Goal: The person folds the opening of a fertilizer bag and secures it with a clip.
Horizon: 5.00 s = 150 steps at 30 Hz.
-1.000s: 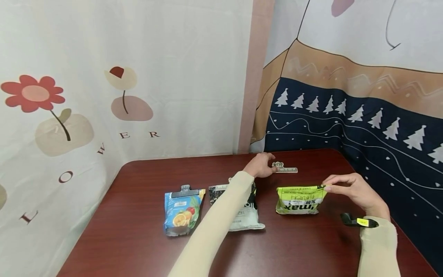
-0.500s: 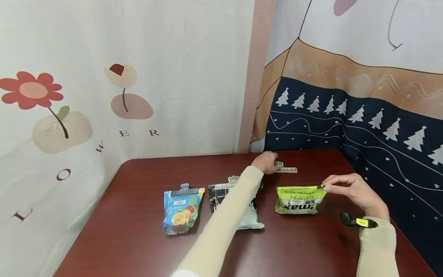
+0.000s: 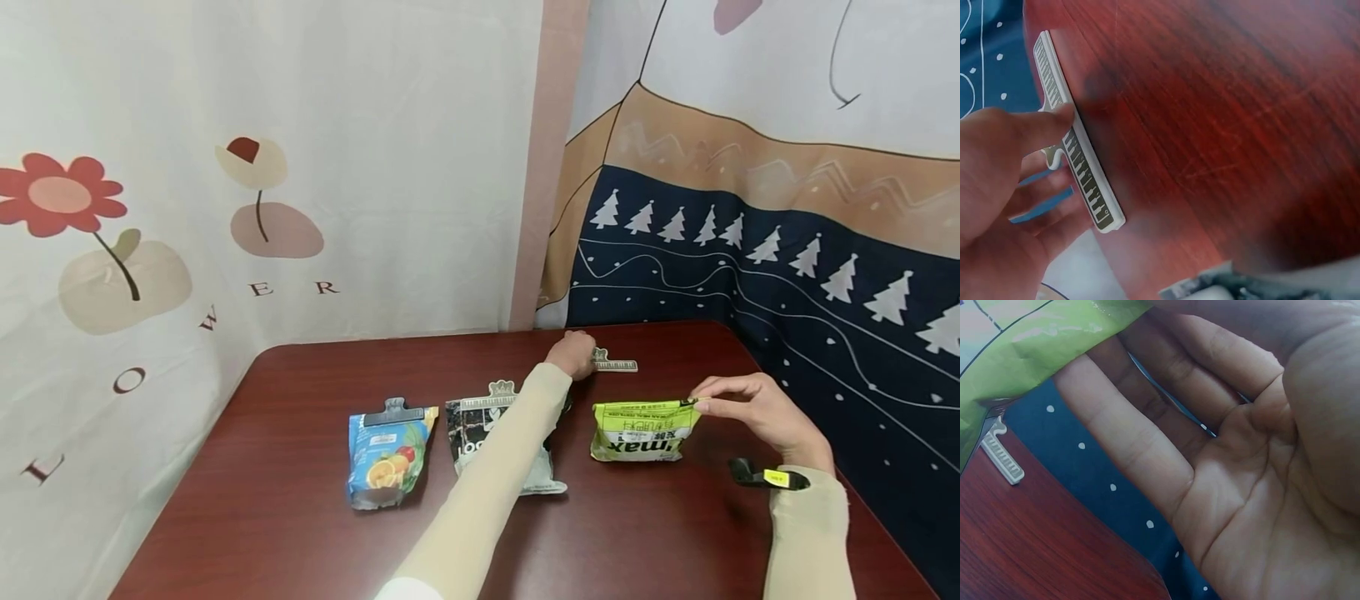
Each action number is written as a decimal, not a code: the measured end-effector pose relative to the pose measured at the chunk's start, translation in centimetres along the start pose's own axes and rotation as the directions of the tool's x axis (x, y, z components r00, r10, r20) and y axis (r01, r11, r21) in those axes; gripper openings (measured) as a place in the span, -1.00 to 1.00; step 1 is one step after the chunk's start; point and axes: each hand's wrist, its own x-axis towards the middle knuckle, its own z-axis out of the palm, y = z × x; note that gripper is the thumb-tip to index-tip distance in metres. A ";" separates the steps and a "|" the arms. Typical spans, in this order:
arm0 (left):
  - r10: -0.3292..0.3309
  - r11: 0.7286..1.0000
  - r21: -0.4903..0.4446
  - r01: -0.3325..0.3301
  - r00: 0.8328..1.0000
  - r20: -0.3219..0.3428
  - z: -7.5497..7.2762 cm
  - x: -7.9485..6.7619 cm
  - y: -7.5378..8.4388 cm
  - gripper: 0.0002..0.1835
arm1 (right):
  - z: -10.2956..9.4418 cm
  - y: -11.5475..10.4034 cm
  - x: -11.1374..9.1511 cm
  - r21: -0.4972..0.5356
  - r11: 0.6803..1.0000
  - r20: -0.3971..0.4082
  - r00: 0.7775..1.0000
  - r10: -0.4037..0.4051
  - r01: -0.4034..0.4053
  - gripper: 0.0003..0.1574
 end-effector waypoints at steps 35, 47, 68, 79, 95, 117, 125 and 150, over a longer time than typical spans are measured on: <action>-0.057 0.931 -0.365 0.000 0.988 -0.146 -1.7 -1.2 -0.4 -0.82 | -0.2 0.3 0.3 0.035 0.998 0.068 0.996 -0.051 0.048 -0.80; -0.096 0.889 -0.457 -0.005 0.976 -0.197 -2.5 -2.8 -0.3 -0.88 | -0.3 0.5 0.0 0.018 0.999 0.046 0.998 -0.040 0.039 -0.83; -0.064 0.832 -0.538 -0.131 0.943 -0.328 -4.6 -7.1 0.8 -0.92 | 0.2 0.6 0.3 -0.015 1.000 -0.041 0.999 -0.020 0.019 -0.82; -0.021 0.826 -0.521 -0.216 0.911 -0.411 -5.8 -9.3 1.3 -0.87 | 0.3 0.7 0.4 -0.036 0.999 -0.063 0.997 -0.033 0.030 -0.82; 0.049 0.841 -0.460 -0.284 0.887 -0.459 -7.9 -12.4 3.2 -0.87 | 0.2 0.7 0.3 -0.058 0.998 -0.091 0.996 -0.006 0.001 -0.80; 0.142 0.859 -0.381 -0.342 0.874 -0.464 -8.2 -14.5 5.9 -0.85 | 0.1 1.1 0.4 -0.013 0.999 -0.064 0.997 -0.037 0.036 -0.78; 0.161 0.870 -0.349 -0.347 0.871 -0.465 -7.7 -14.5 6.5 -0.86 | -0.2 1.4 0.4 0.155 0.982 -0.015 0.994 -0.108 0.109 -0.75; 0.159 0.895 -0.315 -0.316 0.886 -0.437 -6.4 -14.0 8.4 -0.90 | -0.7 2.2 0.4 0.393 0.899 0.030 0.974 -0.224 0.194 -0.59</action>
